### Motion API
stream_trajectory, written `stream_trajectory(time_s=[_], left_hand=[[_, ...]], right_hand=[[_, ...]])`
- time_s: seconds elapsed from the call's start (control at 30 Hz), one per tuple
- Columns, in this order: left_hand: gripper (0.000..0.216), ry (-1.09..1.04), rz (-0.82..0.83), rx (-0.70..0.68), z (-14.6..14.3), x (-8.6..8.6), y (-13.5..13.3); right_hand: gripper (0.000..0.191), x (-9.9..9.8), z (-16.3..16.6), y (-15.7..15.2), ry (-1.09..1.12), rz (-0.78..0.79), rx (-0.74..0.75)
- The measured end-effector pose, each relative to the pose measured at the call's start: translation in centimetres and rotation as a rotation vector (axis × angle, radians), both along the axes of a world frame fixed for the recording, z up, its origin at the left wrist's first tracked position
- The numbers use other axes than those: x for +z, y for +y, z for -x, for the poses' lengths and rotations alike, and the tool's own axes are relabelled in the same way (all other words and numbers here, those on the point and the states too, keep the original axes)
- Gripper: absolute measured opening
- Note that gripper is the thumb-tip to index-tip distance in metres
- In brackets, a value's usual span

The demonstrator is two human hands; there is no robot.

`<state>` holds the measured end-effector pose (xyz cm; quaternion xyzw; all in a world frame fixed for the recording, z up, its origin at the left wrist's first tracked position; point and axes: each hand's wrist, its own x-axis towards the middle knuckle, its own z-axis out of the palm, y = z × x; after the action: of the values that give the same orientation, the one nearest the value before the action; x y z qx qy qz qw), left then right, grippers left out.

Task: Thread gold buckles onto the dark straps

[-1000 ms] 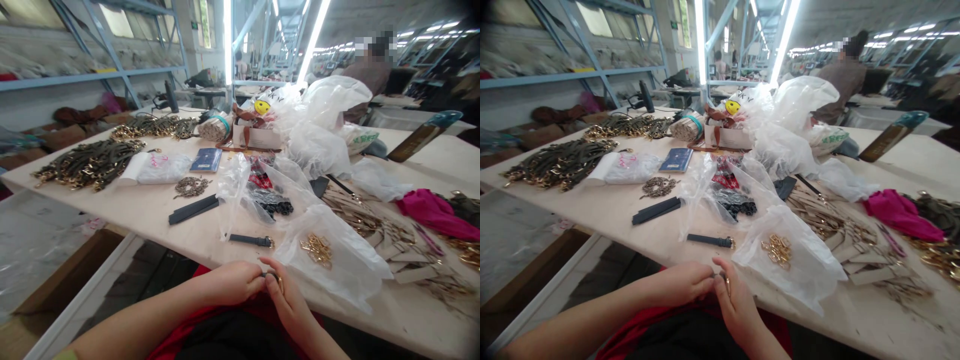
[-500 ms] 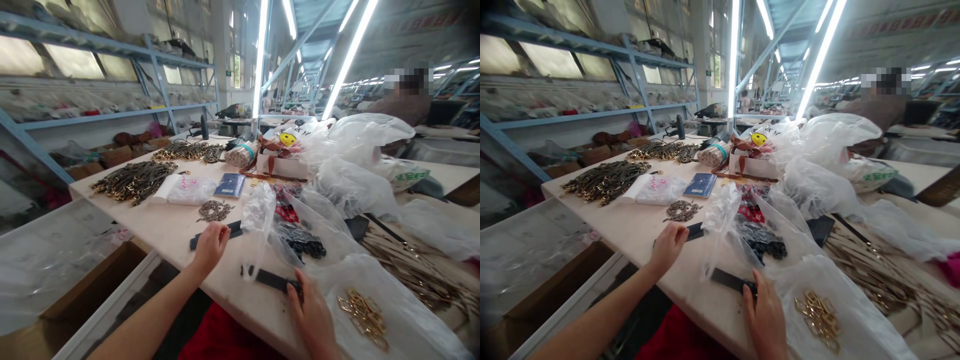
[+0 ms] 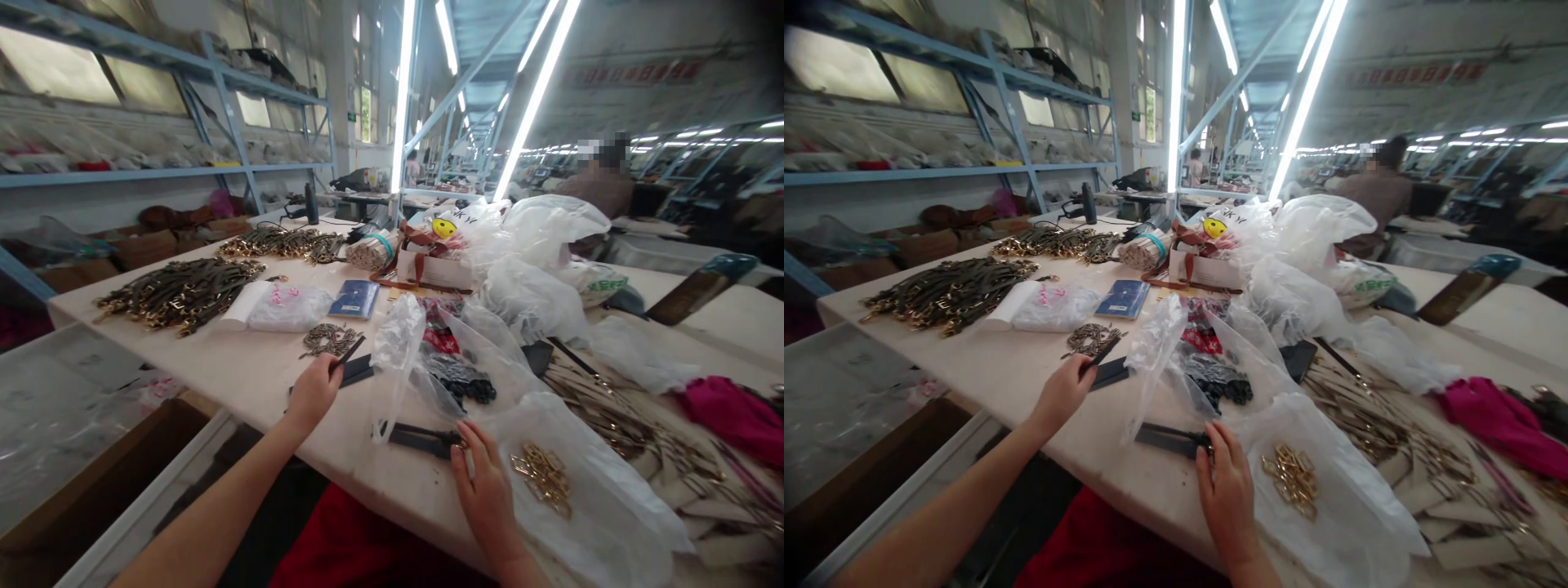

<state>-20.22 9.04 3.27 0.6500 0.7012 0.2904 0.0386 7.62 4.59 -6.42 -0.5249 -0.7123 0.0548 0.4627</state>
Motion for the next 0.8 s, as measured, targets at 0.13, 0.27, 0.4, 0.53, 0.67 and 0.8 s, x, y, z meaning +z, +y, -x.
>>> stream_trajectory(time_s=[0.13, 0.27, 0.4, 0.53, 0.67, 0.8], left_hand=[[0.02, -0.66, 0.326, -0.354, -3.9, 1.5, -5.3], [0.024, -1.257, 0.865, -0.534, -9.2, 0.6, -9.7], [0.03, -1.471, 1.021, -0.501, -11.7, -0.5, -10.9], [0.034, -1.508, 1.04, -0.449, -11.9, -0.7, -10.6], [0.033, -1.521, 1.049, -0.452, -12.2, -0.4, -10.4], [0.035, -1.526, 1.079, -0.432, -12.6, -0.5, -10.5]], right_hand=[[0.031, 3.3, 0.3, -1.0, 0.29, 0.181, 0.107], [0.033, 6.7, 0.8, -1.7, 0.628, 0.5, 0.282], [0.028, 7.4, -0.4, -1.4, 0.725, 0.615, 0.274], [0.031, 6.7, -1.4, -1.4, 0.767, 0.644, 0.252], [0.035, 6.5, -0.8, -1.8, 0.752, 0.731, 0.285], [0.032, 6.0, -0.9, -1.6, 0.727, 0.769, 0.254]])
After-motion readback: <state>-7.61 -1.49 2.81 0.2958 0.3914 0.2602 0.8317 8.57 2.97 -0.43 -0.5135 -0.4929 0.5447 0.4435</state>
